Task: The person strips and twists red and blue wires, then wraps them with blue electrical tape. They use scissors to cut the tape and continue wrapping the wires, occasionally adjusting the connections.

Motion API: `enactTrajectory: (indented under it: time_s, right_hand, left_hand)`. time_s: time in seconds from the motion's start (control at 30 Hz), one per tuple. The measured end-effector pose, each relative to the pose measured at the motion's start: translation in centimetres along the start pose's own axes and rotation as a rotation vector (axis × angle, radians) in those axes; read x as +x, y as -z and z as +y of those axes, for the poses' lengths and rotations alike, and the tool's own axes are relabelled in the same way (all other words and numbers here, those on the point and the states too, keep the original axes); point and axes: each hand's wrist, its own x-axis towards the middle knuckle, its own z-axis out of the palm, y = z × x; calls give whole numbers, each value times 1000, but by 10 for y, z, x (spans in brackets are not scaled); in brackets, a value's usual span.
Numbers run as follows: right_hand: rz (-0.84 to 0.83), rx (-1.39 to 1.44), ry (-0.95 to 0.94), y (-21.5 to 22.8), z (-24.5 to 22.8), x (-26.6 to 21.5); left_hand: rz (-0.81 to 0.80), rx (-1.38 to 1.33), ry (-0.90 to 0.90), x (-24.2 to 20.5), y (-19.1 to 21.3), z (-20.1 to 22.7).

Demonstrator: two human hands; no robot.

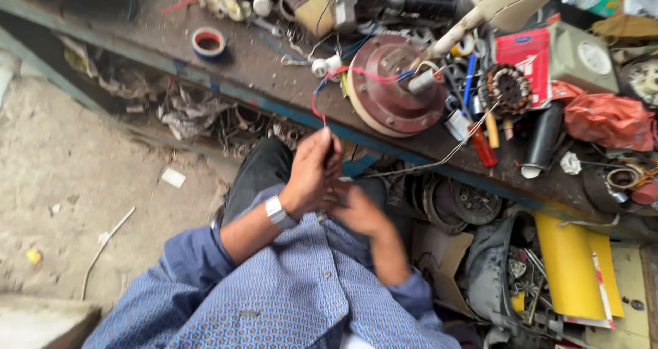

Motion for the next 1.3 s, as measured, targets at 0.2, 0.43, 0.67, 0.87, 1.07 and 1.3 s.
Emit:
enactTrajectory:
  time_s: [0.2,0.43,0.67,0.87,1.07,1.3]
  right_hand:
    - [-3,478,-139,32,52,-34]
    - [399,-2,-320,112,-19,-78]
    - [254,-340,-113,50,-101,-18]
    - [251,-393,-46,39,-120,15]
    - [306,-356,17,62,-107,1]
    - [494,-90,-47,61,-100,20]
  left_hand:
    - [283,136,-297,31,52,60]
    - [368,502,-325,28,102,41]
    - [83,1403,-1060,-19,0,62]
    - [-34,1106,-126,-22,8,36]
    - [188,910,-285,-17,57,49]
    - [359,1025,-525,-15,51,70]
